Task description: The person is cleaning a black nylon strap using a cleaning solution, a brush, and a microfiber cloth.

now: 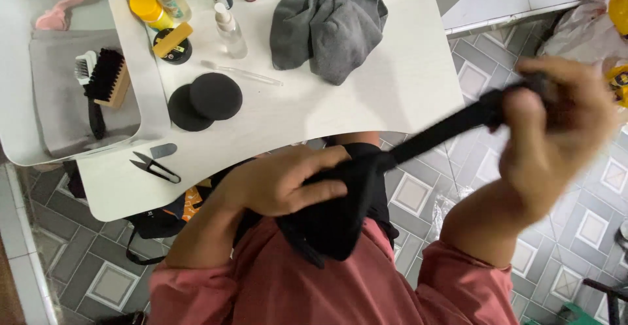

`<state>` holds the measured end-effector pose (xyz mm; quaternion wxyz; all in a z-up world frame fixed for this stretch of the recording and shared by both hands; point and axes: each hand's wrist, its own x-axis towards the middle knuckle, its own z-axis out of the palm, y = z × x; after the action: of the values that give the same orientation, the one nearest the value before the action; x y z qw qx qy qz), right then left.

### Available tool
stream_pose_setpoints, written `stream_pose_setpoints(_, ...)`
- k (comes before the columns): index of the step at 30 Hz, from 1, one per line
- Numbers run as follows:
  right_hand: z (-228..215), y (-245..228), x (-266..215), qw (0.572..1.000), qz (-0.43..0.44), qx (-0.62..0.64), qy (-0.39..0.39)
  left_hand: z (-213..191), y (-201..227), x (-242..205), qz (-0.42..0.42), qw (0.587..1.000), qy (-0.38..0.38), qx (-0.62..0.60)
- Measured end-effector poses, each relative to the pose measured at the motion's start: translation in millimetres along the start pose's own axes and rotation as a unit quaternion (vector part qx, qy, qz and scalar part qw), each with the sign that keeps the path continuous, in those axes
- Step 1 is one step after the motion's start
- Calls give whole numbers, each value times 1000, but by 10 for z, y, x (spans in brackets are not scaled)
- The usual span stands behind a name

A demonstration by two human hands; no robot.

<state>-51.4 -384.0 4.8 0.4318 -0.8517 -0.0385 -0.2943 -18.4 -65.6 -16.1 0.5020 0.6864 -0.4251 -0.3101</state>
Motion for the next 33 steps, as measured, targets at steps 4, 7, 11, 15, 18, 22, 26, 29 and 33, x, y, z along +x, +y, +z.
stream_pose_setpoints(4,528,485,126,990,66,64,-106,-141,-617,182,-126,992,-26,-12)
stream_pose_setpoints(7,938,914,47,970,165,125,-130,-241,-1428,361,-120,990,-15,-66)
stream_pose_setpoints(11,1283,1483,-26,961,218,60,-157,-292,-1864,556,-163,986,12,-37)
stream_pose_setpoints(15,1446,1706,9,974,175,2,-146,-315,-1862,771,-219,974,31,46)
stream_pose_setpoints(18,1516,1849,33,975,175,-32,-136,-373,-1692,893,-258,959,18,115)
stream_pose_setpoints(22,1566,2045,40,968,196,-69,-142,-301,-1283,907,-277,951,-19,132)
stream_pose_setpoints(26,1552,2055,97,962,228,-86,-121,-215,-1049,999,-219,963,-14,156)
stream_pose_setpoints(29,1516,1978,135,962,221,-100,-127,-65,-1334,1114,-196,947,-28,253)
stream_pose_setpoints(33,1600,2246,138,971,135,-161,-115,122,-1384,1197,-175,911,15,374)
